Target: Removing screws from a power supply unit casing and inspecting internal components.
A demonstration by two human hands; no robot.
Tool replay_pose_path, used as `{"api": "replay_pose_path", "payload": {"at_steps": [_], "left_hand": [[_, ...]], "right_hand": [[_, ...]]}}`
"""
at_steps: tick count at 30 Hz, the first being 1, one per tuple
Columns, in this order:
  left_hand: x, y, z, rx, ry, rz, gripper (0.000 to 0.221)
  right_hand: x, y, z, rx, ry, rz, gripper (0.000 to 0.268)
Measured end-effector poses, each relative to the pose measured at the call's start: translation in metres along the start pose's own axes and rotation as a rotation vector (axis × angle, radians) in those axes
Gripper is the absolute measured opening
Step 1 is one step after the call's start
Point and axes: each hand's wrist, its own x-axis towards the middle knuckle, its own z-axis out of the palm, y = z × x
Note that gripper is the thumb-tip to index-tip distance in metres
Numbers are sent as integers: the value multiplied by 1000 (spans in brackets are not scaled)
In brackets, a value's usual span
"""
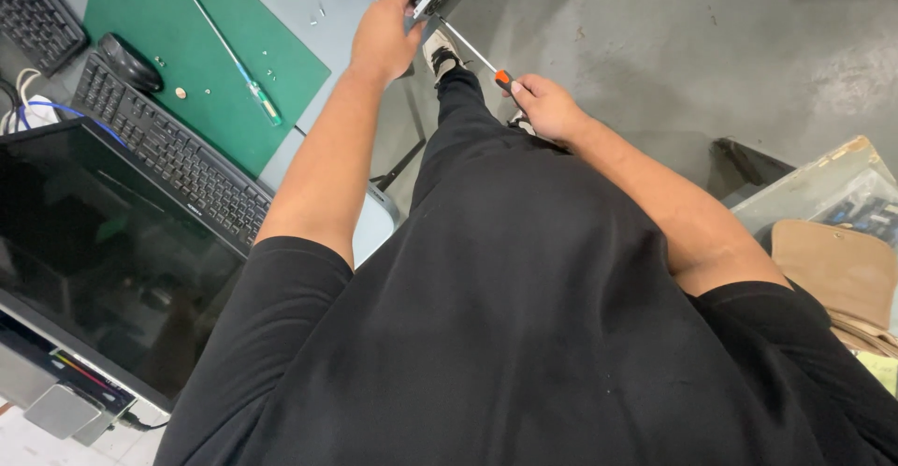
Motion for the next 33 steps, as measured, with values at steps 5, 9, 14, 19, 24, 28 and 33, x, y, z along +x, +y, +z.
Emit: {"api": "replay_pose_path", "payload": {"at_steps": [5,9,14,19,24,28,33], "left_hand": [[3,-3,-1,-15,-20,9,23],[5,-3,-3,-33,-64,21,20],[4,2,-12,-109,-110,49,18],[3,1,-8,-111,-84,109,18],[-1,-3,10,-114,136,110,22],[-4,6,6,-316,155,73,23],[0,4,3,-281,81,75,16]], "right_hand": [[9,10,2,-44,1,-65,29],[8,9,0,-75,7,-64,32],[14,16,3,-57,21,-81,28],[18,20,4,-75,13,-119,29],[15,17,2,-69,16,-69,30],[7,7,0,-47,4,-42,31],[6,3,0,-36,20,-44,30]]}}
